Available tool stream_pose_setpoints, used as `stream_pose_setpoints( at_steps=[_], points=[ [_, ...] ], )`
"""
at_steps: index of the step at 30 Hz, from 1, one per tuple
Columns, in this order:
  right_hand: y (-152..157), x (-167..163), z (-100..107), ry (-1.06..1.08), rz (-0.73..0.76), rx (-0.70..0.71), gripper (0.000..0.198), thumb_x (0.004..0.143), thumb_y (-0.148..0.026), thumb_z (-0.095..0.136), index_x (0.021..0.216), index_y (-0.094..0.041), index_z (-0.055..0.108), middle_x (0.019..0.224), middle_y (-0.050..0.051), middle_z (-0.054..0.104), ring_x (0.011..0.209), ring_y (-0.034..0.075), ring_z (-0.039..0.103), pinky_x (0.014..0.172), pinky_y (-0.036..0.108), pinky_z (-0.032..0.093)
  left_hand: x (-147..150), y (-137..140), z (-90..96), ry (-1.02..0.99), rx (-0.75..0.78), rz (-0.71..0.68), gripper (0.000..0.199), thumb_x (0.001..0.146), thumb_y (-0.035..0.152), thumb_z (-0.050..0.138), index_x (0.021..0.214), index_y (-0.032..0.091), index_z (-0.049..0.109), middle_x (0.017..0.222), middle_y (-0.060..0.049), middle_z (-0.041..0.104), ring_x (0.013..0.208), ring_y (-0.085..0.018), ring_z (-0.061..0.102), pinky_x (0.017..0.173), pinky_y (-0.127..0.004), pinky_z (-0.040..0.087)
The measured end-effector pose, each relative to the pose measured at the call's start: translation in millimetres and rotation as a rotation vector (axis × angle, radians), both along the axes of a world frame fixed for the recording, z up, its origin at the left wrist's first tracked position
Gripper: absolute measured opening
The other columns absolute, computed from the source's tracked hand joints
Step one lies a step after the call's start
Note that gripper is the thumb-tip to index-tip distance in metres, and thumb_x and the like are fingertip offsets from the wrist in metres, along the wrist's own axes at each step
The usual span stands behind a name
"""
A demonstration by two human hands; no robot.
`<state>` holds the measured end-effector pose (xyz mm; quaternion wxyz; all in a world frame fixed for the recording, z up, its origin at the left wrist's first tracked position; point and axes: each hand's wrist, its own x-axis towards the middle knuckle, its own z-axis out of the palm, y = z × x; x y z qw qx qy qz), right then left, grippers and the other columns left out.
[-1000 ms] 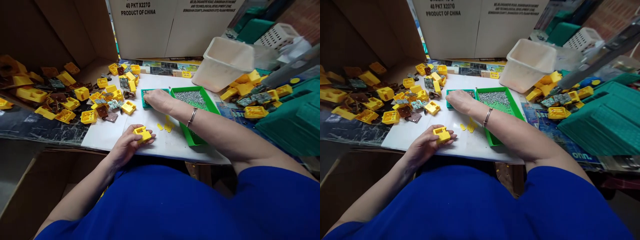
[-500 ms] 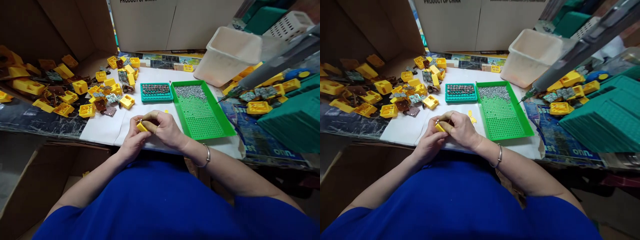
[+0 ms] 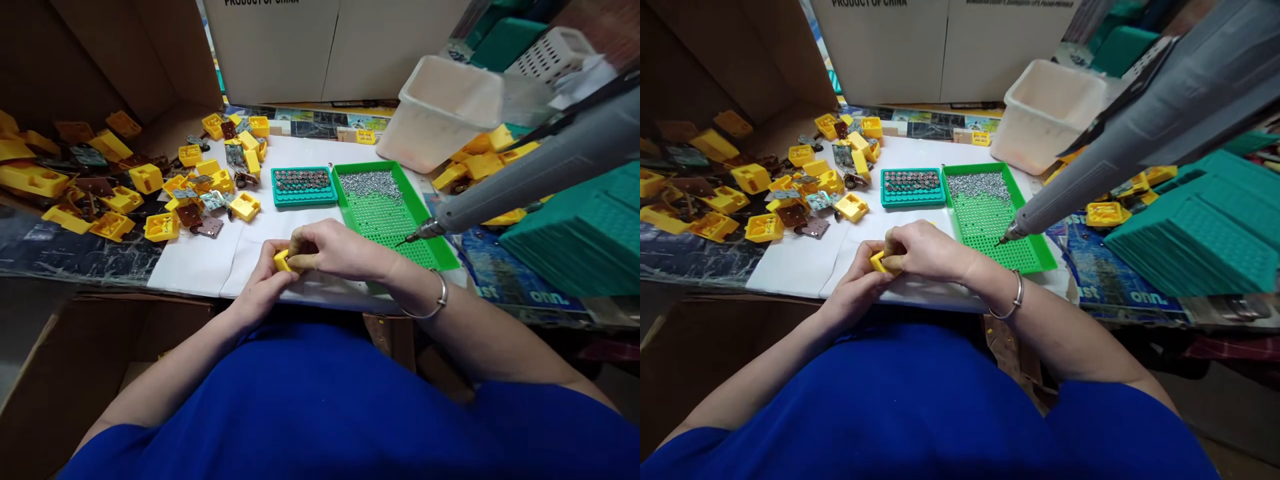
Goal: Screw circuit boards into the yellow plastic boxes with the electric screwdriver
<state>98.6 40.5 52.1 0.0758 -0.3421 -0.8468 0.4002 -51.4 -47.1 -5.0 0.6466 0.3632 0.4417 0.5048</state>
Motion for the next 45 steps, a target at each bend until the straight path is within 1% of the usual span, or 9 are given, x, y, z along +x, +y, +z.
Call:
stream_pose_setpoints(
  at_steps=[4, 6, 9, 14, 19, 26, 35, 41, 45],
  points=[
    [27, 8, -3, -0.007, -0.191, 0.321, 0.009, 0.088, -0.023, 0.063, 0.088, -0.018, 0.071, 0.085, 0.005, 0.071, 0.075, 0.016, 0.059, 0.068, 0.031, 0.043, 0, 3, 4.1, -0.184, -0.119, 0.009, 0.026, 0.078, 0.025, 0.064, 0.100, 0.019, 0.052, 0.099, -0.004, 0.069, 0.092, -0.022, 0.067, 0.082, -0.040, 0.054],
    [50, 11, -7, -0.165, -0.334, 0.617, 0.015, 0.090, -0.017, 0.057, 0.088, -0.017, 0.072, 0.092, 0.011, 0.070, 0.085, 0.022, 0.059, 0.074, 0.038, 0.043, 0, 4, 7.2, -0.183, -0.149, -0.010, 0.024, 0.078, 0.023, 0.063, 0.099, 0.017, 0.052, 0.096, -0.007, 0.071, 0.090, -0.026, 0.071, 0.077, -0.041, 0.056],
    [85, 8, -16, -0.440, -0.354, 0.766, 0.020, 0.089, -0.009, 0.052, 0.081, -0.011, 0.070, 0.093, 0.018, 0.069, 0.095, 0.030, 0.057, 0.081, 0.046, 0.041, -2, 4, 9.2, -0.175, -0.143, -0.002, 0.024, 0.077, 0.022, 0.063, 0.097, 0.016, 0.053, 0.095, -0.009, 0.073, 0.089, -0.028, 0.072, 0.073, -0.041, 0.057],
    [114, -1, -26, -0.485, -0.323, 0.742, 0.021, 0.088, -0.005, 0.053, 0.072, -0.011, 0.065, 0.076, 0.014, 0.064, 0.094, 0.026, 0.053, 0.087, 0.045, 0.039, -4, 5, 6.3, -0.182, -0.112, 0.013, 0.024, 0.077, 0.024, 0.064, 0.097, 0.016, 0.053, 0.096, -0.007, 0.071, 0.089, -0.026, 0.072, 0.076, -0.041, 0.057],
    [87, 2, -17, -0.347, -0.367, 0.657, 0.015, 0.089, -0.009, 0.054, 0.083, -0.011, 0.067, 0.088, 0.015, 0.068, 0.096, 0.026, 0.055, 0.089, 0.043, 0.041, -1, 5, 1.4, -0.201, -0.093, 0.055, 0.034, 0.072, 0.023, 0.068, 0.100, 0.019, 0.051, 0.097, -0.002, 0.066, 0.093, -0.022, 0.070, 0.087, -0.042, 0.056],
    [2, 7, -13, 0.230, -0.085, 0.055, 0.015, 0.090, -0.024, 0.057, 0.091, -0.014, 0.068, 0.091, 0.006, 0.072, 0.081, 0.015, 0.063, 0.074, 0.028, 0.048, 5, 1, -6.6, -0.109, 0.071, 0.073, 0.044, 0.074, 0.022, 0.068, 0.111, 0.025, 0.044, 0.108, 0.001, 0.058, 0.100, -0.016, 0.061, 0.094, -0.035, 0.050],
    [-19, 8, -39, 0.222, -0.093, 0.403, 0.007, 0.090, -0.019, 0.059, 0.088, -0.015, 0.064, 0.087, 0.007, 0.069, 0.080, 0.017, 0.056, 0.077, 0.031, 0.043, 2, -2, -13.1, 0.322, 0.264, 0.027, 0.037, 0.085, 0.028, 0.058, 0.116, 0.022, 0.039, 0.107, -0.003, 0.047, 0.097, -0.017, 0.048, 0.088, -0.032, 0.041],
    [-26, 1, -45, 0.209, -0.134, 0.426, 0.011, 0.091, -0.023, 0.060, 0.081, -0.017, 0.058, 0.085, 0.007, 0.066, 0.080, 0.019, 0.054, 0.077, 0.033, 0.043, 4, -2, -16.4, 0.399, 0.304, 0.047, 0.033, 0.086, 0.023, 0.055, 0.115, 0.021, 0.040, 0.109, -0.004, 0.049, 0.100, -0.018, 0.049, 0.090, -0.034, 0.041],
    [-21, -1, -45, 0.232, -0.259, 0.262, 0.017, 0.085, -0.026, 0.068, 0.079, -0.018, 0.053, 0.078, 0.002, 0.062, 0.071, 0.014, 0.053, 0.070, 0.029, 0.042, 2, -1, -17.4, 0.374, 0.335, 0.045, 0.033, 0.084, 0.023, 0.057, 0.114, 0.021, 0.043, 0.110, -0.004, 0.053, 0.104, -0.019, 0.053, 0.093, -0.035, 0.042]
  ],
)
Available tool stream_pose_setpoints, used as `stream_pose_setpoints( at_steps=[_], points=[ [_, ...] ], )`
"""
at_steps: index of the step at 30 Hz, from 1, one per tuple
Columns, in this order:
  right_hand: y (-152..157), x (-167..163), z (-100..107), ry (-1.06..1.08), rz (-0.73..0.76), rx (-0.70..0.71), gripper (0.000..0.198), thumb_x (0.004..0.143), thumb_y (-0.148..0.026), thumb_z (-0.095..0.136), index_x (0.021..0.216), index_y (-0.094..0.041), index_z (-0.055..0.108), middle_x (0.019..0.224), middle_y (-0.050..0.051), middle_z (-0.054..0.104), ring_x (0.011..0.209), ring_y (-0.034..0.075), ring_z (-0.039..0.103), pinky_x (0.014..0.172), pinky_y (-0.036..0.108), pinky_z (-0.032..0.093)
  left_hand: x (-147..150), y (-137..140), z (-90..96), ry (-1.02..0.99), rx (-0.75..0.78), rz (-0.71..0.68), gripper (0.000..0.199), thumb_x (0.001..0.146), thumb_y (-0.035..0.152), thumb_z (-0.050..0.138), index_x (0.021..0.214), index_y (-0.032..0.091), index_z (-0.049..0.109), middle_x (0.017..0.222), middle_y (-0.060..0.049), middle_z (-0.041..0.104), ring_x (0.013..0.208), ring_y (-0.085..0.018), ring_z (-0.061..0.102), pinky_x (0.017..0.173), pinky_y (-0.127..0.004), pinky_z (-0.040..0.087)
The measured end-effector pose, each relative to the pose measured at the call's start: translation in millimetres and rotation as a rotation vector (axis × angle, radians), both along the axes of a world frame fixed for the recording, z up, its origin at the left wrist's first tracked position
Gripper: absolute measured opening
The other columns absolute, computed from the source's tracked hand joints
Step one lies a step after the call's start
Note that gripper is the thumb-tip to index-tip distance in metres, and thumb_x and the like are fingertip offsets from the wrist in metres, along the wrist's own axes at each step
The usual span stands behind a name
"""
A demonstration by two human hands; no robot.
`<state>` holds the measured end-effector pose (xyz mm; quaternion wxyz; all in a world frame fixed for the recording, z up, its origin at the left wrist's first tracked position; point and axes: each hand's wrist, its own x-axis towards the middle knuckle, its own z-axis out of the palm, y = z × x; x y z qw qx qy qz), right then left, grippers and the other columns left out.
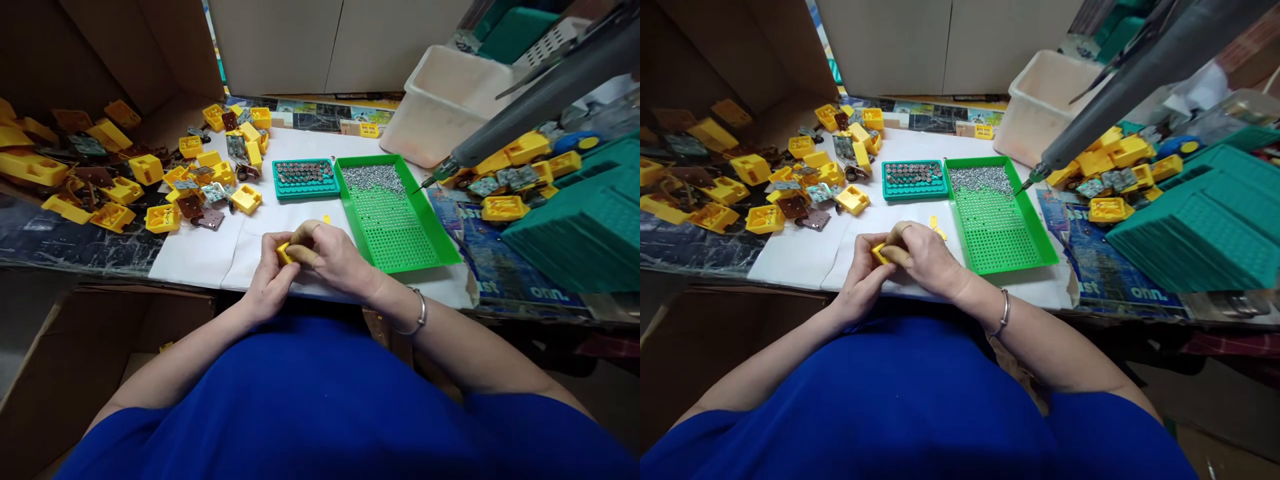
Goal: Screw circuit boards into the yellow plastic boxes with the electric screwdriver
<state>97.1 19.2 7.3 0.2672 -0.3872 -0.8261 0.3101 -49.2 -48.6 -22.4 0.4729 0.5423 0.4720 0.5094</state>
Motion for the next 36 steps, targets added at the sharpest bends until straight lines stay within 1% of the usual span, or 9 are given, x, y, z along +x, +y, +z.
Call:
stream_pose_setpoints(
  at_steps=[3, 6, 9, 15, 19, 23, 27, 30, 36],
  points=[
    [9, 4, 8, -0.021, -0.050, -0.184, 0.029, 0.075, -0.028, 0.079, 0.075, -0.018, 0.052, 0.066, -0.005, 0.054, 0.060, 0.010, 0.048, 0.060, 0.025, 0.037, -5, 2, 2.4, -0.063, -0.058, -0.069, 0.033, 0.083, 0.026, 0.062, 0.113, 0.022, 0.049, 0.115, -0.004, 0.057, 0.107, -0.019, 0.055, 0.094, -0.034, 0.044],
    [20, 11, 22, -0.026, 0.046, -0.281, 0.022, 0.081, -0.031, 0.073, 0.073, -0.016, 0.059, 0.068, -0.002, 0.061, 0.064, 0.011, 0.053, 0.062, 0.025, 0.040, -13, 3, 8.1, -0.205, -0.146, -0.121, 0.028, 0.086, 0.033, 0.064, 0.111, 0.023, 0.056, 0.120, -0.004, 0.060, 0.110, -0.019, 0.059, 0.098, -0.035, 0.045],
    [28, 16, 35, -0.153, 0.001, -0.121, 0.014, 0.088, -0.028, 0.065, 0.083, -0.015, 0.070, 0.084, 0.004, 0.071, 0.076, 0.014, 0.060, 0.071, 0.027, 0.043, -22, 1, 14.2, -0.353, -0.253, -0.099, 0.026, 0.090, 0.037, 0.062, 0.111, 0.022, 0.056, 0.111, -0.004, 0.067, 0.098, -0.019, 0.067, 0.091, -0.037, 0.053],
    [27, 6, 35, -0.890, 0.065, 0.211, 0.030, 0.092, -0.039, 0.060, 0.095, -0.014, 0.077, 0.097, 0.014, 0.074, 0.092, 0.029, 0.066, 0.069, 0.035, 0.040, -35, -7, 21.1, -0.359, -0.265, -0.004, 0.026, 0.086, 0.033, 0.067, 0.104, 0.019, 0.055, 0.096, -0.005, 0.073, 0.084, -0.019, 0.072, 0.069, -0.029, 0.057],
    [27, 0, 29, -0.971, 0.106, 0.256, 0.027, 0.093, -0.022, 0.053, 0.095, -0.010, 0.077, 0.097, 0.018, 0.073, 0.091, 0.030, 0.067, 0.068, 0.037, 0.041, -34, -6, 24.3, -0.398, -0.310, -0.022, 0.028, 0.084, 0.032, 0.068, 0.105, 0.018, 0.056, 0.093, -0.005, 0.074, 0.081, -0.019, 0.073, 0.070, -0.030, 0.058],
    [28, 7, 29, -0.606, 0.056, 0.122, 0.022, 0.090, -0.016, 0.056, 0.098, -0.011, 0.075, 0.092, 0.015, 0.073, 0.085, 0.024, 0.065, 0.072, 0.037, 0.045, -30, -3, 27.1, -0.493, -0.349, -0.016, 0.024, 0.080, 0.027, 0.068, 0.099, 0.017, 0.056, 0.093, -0.004, 0.073, 0.079, -0.019, 0.073, 0.071, -0.034, 0.059],
    [16, 19, 28, 0.102, 0.114, -0.293, 0.033, 0.088, -0.022, 0.061, 0.121, -0.018, 0.064, 0.086, 0.002, 0.071, 0.072, 0.013, 0.062, 0.071, 0.030, 0.051, -24, -1, 26.7, -0.524, -0.373, -0.052, 0.025, 0.081, 0.027, 0.067, 0.101, 0.017, 0.056, 0.091, -0.005, 0.074, 0.081, -0.022, 0.073, 0.071, -0.036, 0.058],
    [2, 22, 21, 0.417, 0.115, -0.512, 0.023, 0.081, -0.028, 0.071, 0.100, -0.017, 0.066, 0.089, 0.001, 0.071, 0.074, 0.011, 0.066, 0.074, 0.029, 0.056, -20, 1, 26.1, -0.534, -0.376, -0.100, 0.026, 0.082, 0.028, 0.066, 0.102, 0.016, 0.055, 0.087, -0.006, 0.073, 0.081, -0.023, 0.073, 0.069, -0.036, 0.058],
    [-13, 25, 11, 0.430, 0.066, -0.432, 0.022, 0.077, -0.036, 0.079, 0.078, -0.018, 0.067, 0.076, 0.002, 0.071, 0.071, 0.014, 0.068, 0.072, 0.029, 0.057, -14, 2, 29.1, -0.513, -0.370, -0.161, 0.022, 0.082, 0.028, 0.066, 0.098, 0.017, 0.055, 0.084, -0.004, 0.072, 0.080, -0.023, 0.074, 0.063, -0.034, 0.060]
  ],
)
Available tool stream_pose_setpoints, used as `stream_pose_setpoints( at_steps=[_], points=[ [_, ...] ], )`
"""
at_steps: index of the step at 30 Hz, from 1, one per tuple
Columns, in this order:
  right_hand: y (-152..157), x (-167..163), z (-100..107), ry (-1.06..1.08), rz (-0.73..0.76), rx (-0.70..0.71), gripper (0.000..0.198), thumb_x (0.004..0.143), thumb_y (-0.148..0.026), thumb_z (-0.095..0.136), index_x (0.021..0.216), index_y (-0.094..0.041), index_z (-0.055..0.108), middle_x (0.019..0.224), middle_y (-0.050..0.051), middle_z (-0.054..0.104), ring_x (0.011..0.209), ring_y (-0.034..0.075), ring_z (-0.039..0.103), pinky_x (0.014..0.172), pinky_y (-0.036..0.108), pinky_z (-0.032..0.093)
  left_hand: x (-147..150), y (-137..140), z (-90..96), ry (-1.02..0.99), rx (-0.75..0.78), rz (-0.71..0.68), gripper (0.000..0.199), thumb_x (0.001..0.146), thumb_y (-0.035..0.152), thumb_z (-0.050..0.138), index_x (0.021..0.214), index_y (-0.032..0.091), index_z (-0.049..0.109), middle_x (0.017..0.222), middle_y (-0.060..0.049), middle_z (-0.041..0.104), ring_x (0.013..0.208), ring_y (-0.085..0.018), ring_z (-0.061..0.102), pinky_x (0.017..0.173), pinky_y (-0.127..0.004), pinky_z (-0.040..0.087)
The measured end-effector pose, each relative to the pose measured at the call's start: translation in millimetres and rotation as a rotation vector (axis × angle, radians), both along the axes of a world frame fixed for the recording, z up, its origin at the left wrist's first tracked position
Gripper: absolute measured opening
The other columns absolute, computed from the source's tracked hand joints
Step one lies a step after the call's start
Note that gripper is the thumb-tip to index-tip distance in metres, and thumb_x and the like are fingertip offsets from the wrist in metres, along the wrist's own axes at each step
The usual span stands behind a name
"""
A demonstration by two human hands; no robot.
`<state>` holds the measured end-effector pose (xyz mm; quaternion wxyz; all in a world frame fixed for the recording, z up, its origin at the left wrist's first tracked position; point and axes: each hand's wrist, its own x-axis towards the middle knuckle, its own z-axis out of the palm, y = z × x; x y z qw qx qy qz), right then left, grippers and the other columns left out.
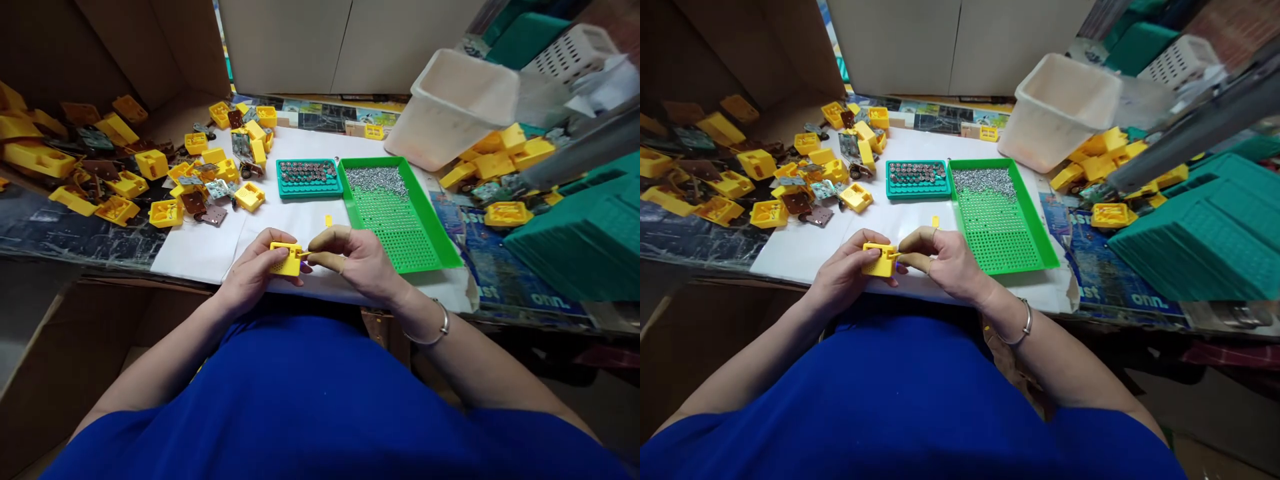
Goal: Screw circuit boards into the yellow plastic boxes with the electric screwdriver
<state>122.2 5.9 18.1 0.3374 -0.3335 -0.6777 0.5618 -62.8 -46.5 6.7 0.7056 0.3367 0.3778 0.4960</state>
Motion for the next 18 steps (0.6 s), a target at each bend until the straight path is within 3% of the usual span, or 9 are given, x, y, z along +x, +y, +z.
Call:
stream_pose_setpoints(
  at_steps=[5, 9, 11, 13, 15, 18],
  points=[
    [4, 8, -3, -0.102, 0.055, 0.254, 0.019, 0.083, -0.037, 0.073, 0.080, -0.018, 0.072, 0.080, 0.004, 0.073, 0.072, 0.014, 0.066, 0.069, 0.028, 0.054, -2, 1, 1.7, 0.000, 0.029, -0.066, 0.019, 0.082, 0.027, 0.065, 0.095, 0.016, 0.058, 0.078, -0.003, 0.072, 0.074, -0.022, 0.073, 0.061, -0.032, 0.059],
    [2, 11, -8, -0.213, 0.131, 0.716, 0.025, 0.094, -0.038, 0.058, 0.082, -0.022, 0.073, 0.079, 0.008, 0.072, 0.072, 0.017, 0.064, 0.070, 0.034, 0.053, -9, 9, -1.7, 0.005, -0.031, -0.234, 0.020, 0.080, 0.029, 0.067, 0.092, 0.016, 0.058, 0.073, -0.005, 0.071, 0.063, -0.021, 0.071, 0.046, -0.026, 0.052],
    [-1, 11, -9, -0.243, 0.084, 0.807, 0.026, 0.095, -0.035, 0.055, 0.082, -0.022, 0.073, 0.079, 0.008, 0.073, 0.072, 0.017, 0.064, 0.070, 0.035, 0.053, -10, 11, -3.9, 0.005, -0.058, -0.250, 0.021, 0.079, 0.029, 0.067, 0.092, 0.016, 0.058, 0.074, -0.005, 0.070, 0.063, -0.021, 0.070, 0.046, -0.025, 0.051],
    [-4, 10, -10, -0.219, -0.053, 0.688, 0.018, 0.093, -0.029, 0.060, 0.084, -0.021, 0.073, 0.081, 0.007, 0.074, 0.074, 0.017, 0.066, 0.070, 0.033, 0.054, -8, 12, -5.4, 0.037, -0.054, -0.166, 0.022, 0.081, 0.031, 0.066, 0.095, 0.016, 0.057, 0.080, -0.004, 0.069, 0.069, -0.019, 0.070, 0.055, -0.027, 0.054],
    [-7, 8, -8, -0.173, -0.162, 0.453, 0.008, 0.088, -0.025, 0.066, 0.087, -0.019, 0.073, 0.085, 0.006, 0.075, 0.076, 0.016, 0.068, 0.071, 0.030, 0.055, -3, 9, -6.0, 0.093, -0.009, -0.084, 0.024, 0.084, 0.031, 0.066, 0.101, 0.019, 0.055, 0.089, -0.002, 0.067, 0.079, -0.017, 0.068, 0.069, -0.030, 0.056],
    [-10, 4, -6, -0.115, -0.155, 0.210, 0.010, 0.085, -0.026, 0.068, 0.090, -0.018, 0.070, 0.086, 0.003, 0.075, 0.076, 0.014, 0.069, 0.071, 0.028, 0.056, 4, 3, -6.2, 0.229, 0.116, -0.100, 0.029, 0.087, 0.032, 0.064, 0.111, 0.022, 0.051, 0.098, -0.001, 0.063, 0.087, -0.015, 0.064, 0.083, -0.031, 0.053]
  ],
)
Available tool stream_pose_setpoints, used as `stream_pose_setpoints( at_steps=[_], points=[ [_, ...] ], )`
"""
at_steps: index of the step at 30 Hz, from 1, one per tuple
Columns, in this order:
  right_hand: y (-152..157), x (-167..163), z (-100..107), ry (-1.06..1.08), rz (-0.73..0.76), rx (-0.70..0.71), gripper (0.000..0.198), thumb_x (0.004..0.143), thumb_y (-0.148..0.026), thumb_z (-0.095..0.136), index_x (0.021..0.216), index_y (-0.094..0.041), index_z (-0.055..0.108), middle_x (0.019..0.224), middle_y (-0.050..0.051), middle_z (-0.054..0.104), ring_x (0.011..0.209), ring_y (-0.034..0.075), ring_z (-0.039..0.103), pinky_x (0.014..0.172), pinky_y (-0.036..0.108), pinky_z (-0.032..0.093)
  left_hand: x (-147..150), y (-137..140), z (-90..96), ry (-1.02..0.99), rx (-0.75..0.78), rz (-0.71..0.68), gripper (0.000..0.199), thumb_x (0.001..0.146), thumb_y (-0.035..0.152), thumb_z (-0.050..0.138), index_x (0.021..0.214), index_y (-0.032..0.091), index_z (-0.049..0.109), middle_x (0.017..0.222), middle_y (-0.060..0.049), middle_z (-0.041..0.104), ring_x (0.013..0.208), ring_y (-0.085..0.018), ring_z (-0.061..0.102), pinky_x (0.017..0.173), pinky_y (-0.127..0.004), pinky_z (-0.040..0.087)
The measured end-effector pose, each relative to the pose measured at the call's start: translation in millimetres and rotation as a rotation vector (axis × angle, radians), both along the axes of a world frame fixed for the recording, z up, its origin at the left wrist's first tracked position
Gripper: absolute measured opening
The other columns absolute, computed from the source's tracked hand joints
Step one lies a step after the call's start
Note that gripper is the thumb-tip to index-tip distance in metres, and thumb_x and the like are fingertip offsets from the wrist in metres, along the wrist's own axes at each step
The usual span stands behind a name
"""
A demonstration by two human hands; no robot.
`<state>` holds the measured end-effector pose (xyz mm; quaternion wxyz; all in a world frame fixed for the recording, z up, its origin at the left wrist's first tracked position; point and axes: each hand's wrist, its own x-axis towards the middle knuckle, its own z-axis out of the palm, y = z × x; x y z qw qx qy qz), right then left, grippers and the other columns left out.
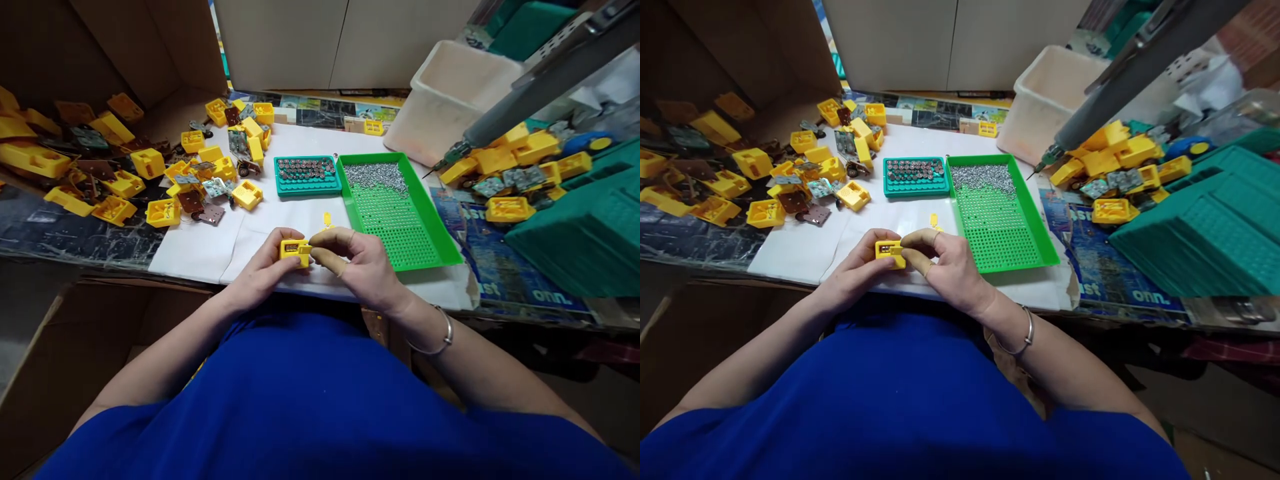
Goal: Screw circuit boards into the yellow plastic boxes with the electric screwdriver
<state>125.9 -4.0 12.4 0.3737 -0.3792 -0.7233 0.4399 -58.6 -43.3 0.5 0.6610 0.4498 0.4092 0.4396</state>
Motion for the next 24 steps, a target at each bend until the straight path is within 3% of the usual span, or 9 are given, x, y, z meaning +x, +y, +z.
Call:
stream_pose_setpoints(
  at_steps=[7, 11, 15, 20, 22, 24],
  points=[
    [0, -4, 7, -0.135, 0.047, -0.068, 0.019, 0.081, -0.021, 0.069, 0.099, -0.017, 0.061, 0.080, 0.000, 0.069, 0.071, 0.012, 0.064, 0.068, 0.025, 0.049, 8, -7, -4.1, 0.401, 0.382, 0.001, 0.025, 0.092, 0.022, 0.050, 0.117, 0.021, 0.043, 0.108, -0.006, 0.053, 0.096, -0.018, 0.054, 0.087, -0.032, 0.046],
    [6, 1, 19, -0.310, 0.116, -0.109, 0.029, 0.084, -0.024, 0.068, 0.112, -0.017, 0.062, 0.062, -0.007, 0.057, 0.059, 0.010, 0.055, 0.059, 0.023, 0.039, 8, -9, -4.8, 0.484, 0.476, -0.015, 0.026, 0.090, 0.016, 0.049, 0.114, 0.021, 0.041, 0.107, -0.006, 0.053, 0.093, -0.018, 0.054, 0.084, -0.032, 0.045],
    [13, 4, 22, -0.449, 0.204, -0.056, 0.016, 0.085, -0.031, 0.070, 0.093, -0.017, 0.067, 0.055, -0.008, 0.049, 0.053, 0.008, 0.045, 0.056, 0.023, 0.032, 5, -9, -3.2, 0.474, 0.475, -0.096, 0.026, 0.089, 0.016, 0.049, 0.114, 0.021, 0.043, 0.103, -0.005, 0.054, 0.089, -0.017, 0.054, 0.081, -0.031, 0.046],
    [1, 6, 16, -0.515, 0.083, 0.141, 0.026, 0.087, -0.042, 0.067, 0.095, -0.018, 0.066, 0.062, -0.003, 0.056, 0.057, 0.012, 0.051, 0.060, 0.027, 0.037, 3, -3, 0.4, 0.389, 0.479, -0.120, 0.026, 0.089, 0.019, 0.056, 0.114, 0.021, 0.049, 0.103, -0.005, 0.055, 0.092, -0.017, 0.056, 0.083, -0.031, 0.048],
    [-6, 19, 23, -0.461, -0.028, 0.248, 0.036, 0.085, -0.053, 0.067, 0.098, -0.020, 0.068, 0.074, 0.004, 0.064, 0.072, 0.020, 0.061, 0.068, 0.033, 0.044, 6, 1, 3.1, 0.259, 0.368, -0.125, 0.023, 0.090, 0.024, 0.059, 0.113, 0.022, 0.052, 0.103, -0.005, 0.057, 0.090, -0.016, 0.059, 0.082, -0.030, 0.050],
    [-10, 45, 37, -0.357, -0.232, 0.311, 0.048, 0.080, -0.066, 0.064, 0.103, -0.024, 0.069, 0.097, 0.011, 0.067, 0.099, 0.030, 0.063, 0.078, 0.042, 0.047, 11, 6, 6.0, 0.088, 0.189, -0.100, 0.023, 0.090, 0.029, 0.063, 0.109, 0.022, 0.052, 0.105, -0.004, 0.061, 0.090, -0.016, 0.064, 0.081, -0.031, 0.053]
  ],
)
